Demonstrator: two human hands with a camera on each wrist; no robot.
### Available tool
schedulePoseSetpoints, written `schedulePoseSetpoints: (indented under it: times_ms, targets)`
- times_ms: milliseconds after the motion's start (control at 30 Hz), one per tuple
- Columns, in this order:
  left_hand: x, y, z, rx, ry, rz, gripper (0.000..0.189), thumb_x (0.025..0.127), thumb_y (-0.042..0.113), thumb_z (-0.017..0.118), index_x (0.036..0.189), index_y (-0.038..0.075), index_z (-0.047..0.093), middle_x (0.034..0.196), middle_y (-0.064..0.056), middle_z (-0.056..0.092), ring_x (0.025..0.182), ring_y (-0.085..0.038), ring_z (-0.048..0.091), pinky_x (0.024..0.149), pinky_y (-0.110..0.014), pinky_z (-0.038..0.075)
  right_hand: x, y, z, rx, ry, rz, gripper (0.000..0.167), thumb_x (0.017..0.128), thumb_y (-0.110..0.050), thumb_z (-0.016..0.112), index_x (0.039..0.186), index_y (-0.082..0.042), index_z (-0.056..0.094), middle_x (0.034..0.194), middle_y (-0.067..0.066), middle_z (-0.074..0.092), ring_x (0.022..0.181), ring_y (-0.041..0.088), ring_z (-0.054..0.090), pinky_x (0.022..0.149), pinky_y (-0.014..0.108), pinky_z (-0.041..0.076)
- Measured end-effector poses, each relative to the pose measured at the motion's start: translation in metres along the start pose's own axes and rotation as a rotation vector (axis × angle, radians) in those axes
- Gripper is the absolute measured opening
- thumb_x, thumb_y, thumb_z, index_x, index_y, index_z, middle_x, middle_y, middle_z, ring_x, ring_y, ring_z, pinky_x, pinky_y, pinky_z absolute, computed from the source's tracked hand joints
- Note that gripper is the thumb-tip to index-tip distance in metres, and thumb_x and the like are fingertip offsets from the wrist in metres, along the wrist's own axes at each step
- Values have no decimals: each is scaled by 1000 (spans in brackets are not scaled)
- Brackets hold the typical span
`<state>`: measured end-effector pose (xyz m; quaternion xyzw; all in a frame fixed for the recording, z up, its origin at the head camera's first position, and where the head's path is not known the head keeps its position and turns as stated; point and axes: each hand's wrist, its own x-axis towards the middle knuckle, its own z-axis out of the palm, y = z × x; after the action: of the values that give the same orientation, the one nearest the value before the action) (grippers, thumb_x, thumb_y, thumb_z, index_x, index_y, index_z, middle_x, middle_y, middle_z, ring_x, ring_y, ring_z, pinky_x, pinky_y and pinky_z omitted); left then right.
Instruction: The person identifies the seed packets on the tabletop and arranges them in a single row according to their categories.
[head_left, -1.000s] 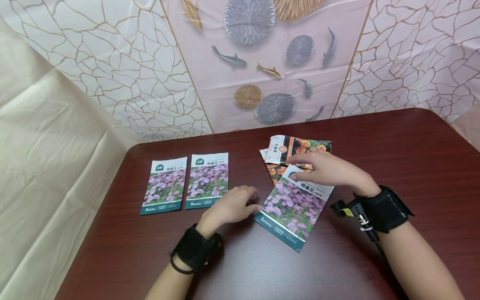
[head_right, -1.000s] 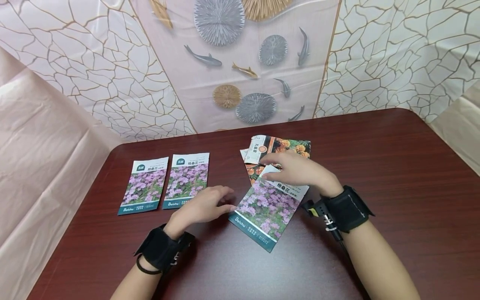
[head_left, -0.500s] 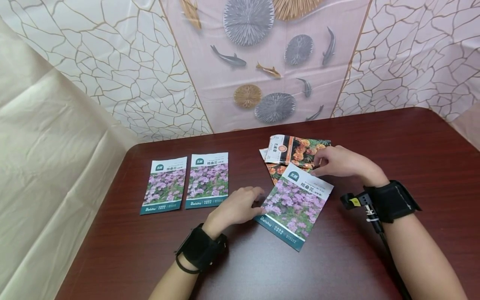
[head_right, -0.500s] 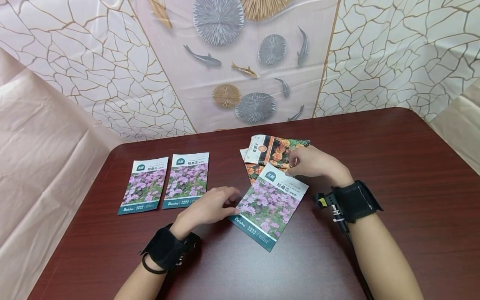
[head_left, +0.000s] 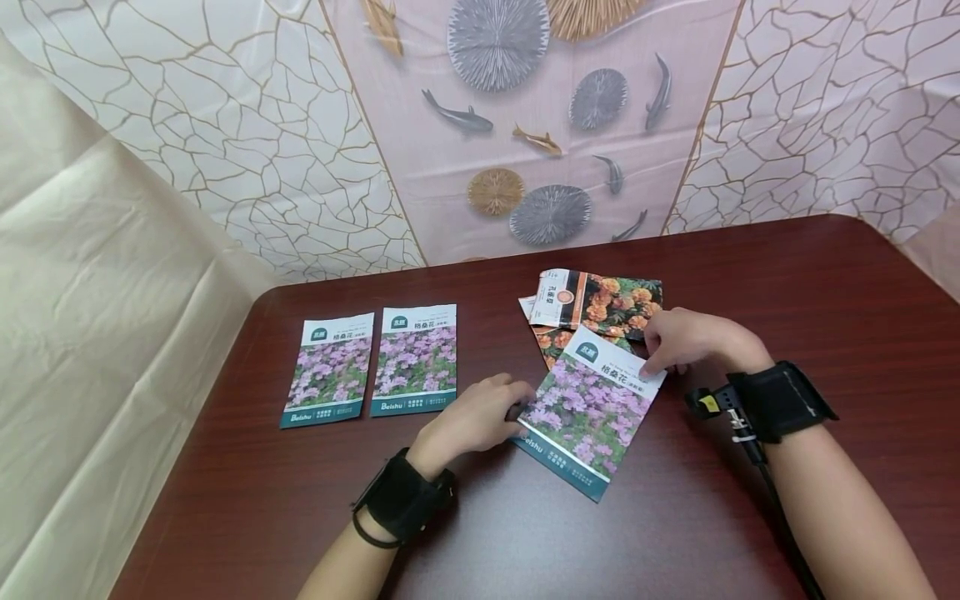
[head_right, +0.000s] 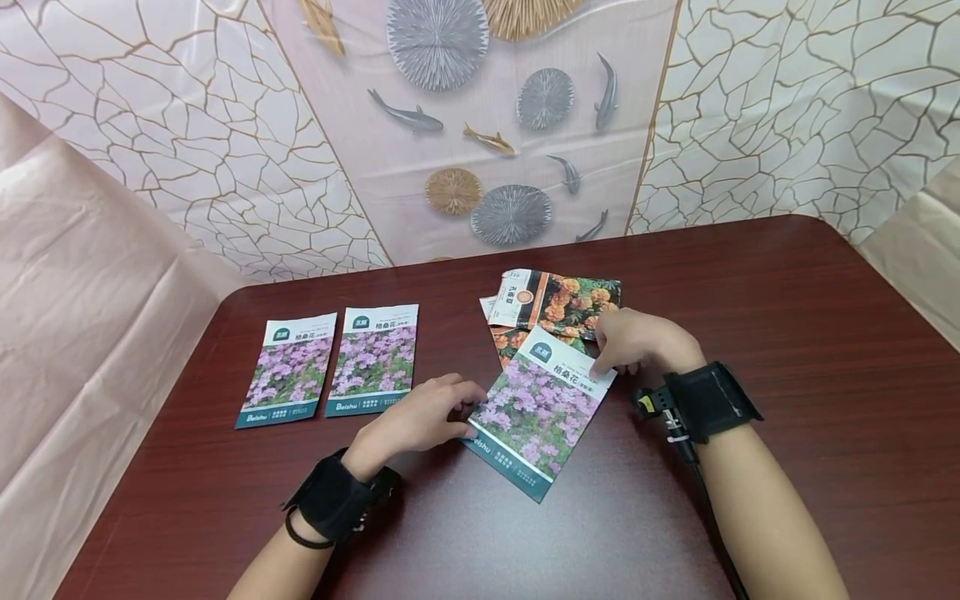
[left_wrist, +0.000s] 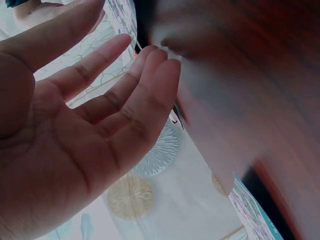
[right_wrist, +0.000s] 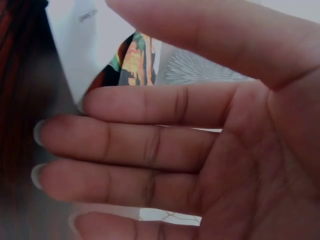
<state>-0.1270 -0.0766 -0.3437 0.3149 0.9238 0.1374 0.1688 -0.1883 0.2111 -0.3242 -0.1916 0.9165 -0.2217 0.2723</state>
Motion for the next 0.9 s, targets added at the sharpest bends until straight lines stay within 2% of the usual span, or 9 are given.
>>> schedulePoseSetpoints:
  times_ms: [367, 533, 700, 800, 900]
  targets:
    - [1, 4, 5, 71, 13, -6, 42, 82, 21, 70, 120, 10, 56, 101, -5, 52, 88, -17, 50, 74, -28, 41, 4, 1, 4, 43, -53, -16, 24, 79, -9, 69, 61, -8, 53, 59, 5, 55, 47, 17, 55, 46, 28, 42]
    - [1, 5, 6, 61, 14, -6, 41, 82, 20, 70, 119, 10, 56, 101, -5, 51, 89, -18, 50, 75, -28, 41, 3, 2, 4, 107, -46, -22, 28, 80, -3, 67, 61, -8, 48, 59, 5, 52, 48, 17, 53, 48, 30, 44]
    - [1, 5, 6, 53, 31, -15, 41, 82, 22, 70, 118, 8, 54, 105, -7, 52, 97, -21, 51, 83, -30, 42, 2, 3, 4, 179, -29, -20, 28, 82, 1, 64, 64, -7, 44, 62, 8, 53, 51, 20, 57, 49, 33, 49]
    - [2, 4, 7, 30, 30, -26, 45, 82, 23, 70, 119, 6, 51, 108, -9, 53, 103, -22, 51, 87, -32, 42, 2, 4, 3, 208, -33, -29, 28, 84, 1, 62, 65, -6, 42, 63, 9, 52, 53, 21, 59, 49, 34, 49]
    - [2, 2, 7, -12, 27, -39, 45, 84, 24, 68, 120, 5, 50, 109, -9, 53, 103, -22, 51, 87, -32, 42, 2, 5, 1, 245, -46, -38, 29, 84, 1, 61, 65, -6, 41, 63, 9, 50, 55, 24, 61, 50, 34, 50]
